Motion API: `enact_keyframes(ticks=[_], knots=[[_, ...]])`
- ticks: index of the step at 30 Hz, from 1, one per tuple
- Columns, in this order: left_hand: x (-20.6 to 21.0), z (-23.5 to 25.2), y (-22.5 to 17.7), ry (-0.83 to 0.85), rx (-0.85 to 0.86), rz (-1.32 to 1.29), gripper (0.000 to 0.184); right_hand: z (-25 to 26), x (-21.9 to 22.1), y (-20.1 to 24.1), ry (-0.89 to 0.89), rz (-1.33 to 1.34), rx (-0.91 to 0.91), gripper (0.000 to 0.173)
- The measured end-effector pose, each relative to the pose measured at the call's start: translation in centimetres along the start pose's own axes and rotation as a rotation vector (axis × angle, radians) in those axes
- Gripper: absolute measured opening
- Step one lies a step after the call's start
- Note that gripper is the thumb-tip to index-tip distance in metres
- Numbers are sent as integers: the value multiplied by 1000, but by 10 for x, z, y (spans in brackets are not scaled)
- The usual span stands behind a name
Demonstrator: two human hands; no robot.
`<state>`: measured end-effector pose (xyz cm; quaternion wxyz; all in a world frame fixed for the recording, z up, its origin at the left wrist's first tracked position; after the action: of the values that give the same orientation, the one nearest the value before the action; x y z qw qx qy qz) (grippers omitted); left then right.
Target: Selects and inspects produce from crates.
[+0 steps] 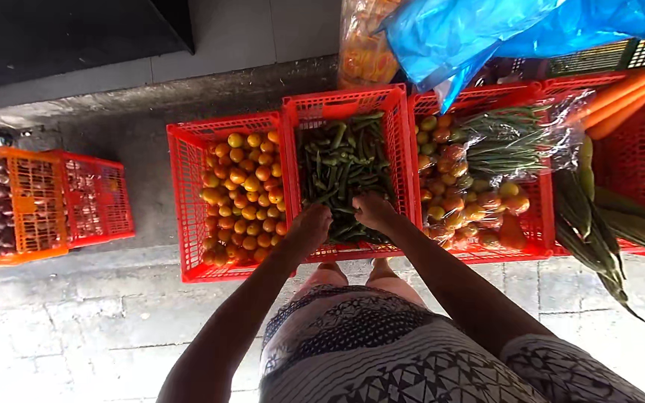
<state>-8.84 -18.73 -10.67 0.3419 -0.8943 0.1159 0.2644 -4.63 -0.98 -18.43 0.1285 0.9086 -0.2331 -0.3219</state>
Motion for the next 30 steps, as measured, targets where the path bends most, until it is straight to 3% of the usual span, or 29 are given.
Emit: enact_keyframes(ticks=[3,7,10,13,16,18,20,23,26,30], knots=[[-4,56,15,-80,-37,-29,23,-17,-3,-18,-65,259,83,29],[-14,111,26,-143,-233,-99,43,-43,-2,-41,-141,832,171,42],[-17,126,13,-132,-395,-56,62,-55,3,-52,-175,1165,75,41],[-17,138,10,-109,-485,-13,68,-56,1,-57,-196,1283,-23,34],[-25,134,16,-99,-467,-92,58,-53,-15,-54,-254,1138,-19,17],[-32,128,26,-118,-429,-185,49,-54,-27,-45,-223,793,21,27],[-38,121,37,-137,-390,-241,42,-55,-27,-35,-144,395,40,24],[-40,117,45,-116,-322,-228,34,-36,2,-29,21,4,26,28],[-32,115,33,-98,-137,-144,24,-24,27,-26,17,-141,-26,35],[13,110,-1,149,140,97,24,-22,16,-38,-170,-106,-135,16]])
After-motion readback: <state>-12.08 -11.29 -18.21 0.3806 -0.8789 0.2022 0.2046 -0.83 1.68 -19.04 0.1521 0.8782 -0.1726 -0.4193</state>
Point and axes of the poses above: each hand's wrist, its own z-axis towards the middle knuckle, its own x-axis out of the palm, y = z × x, the point moved 5 cm from there along z, towards the middle knuckle, and after that the axes turned 10 degrees about y, right-handed, at the moved point
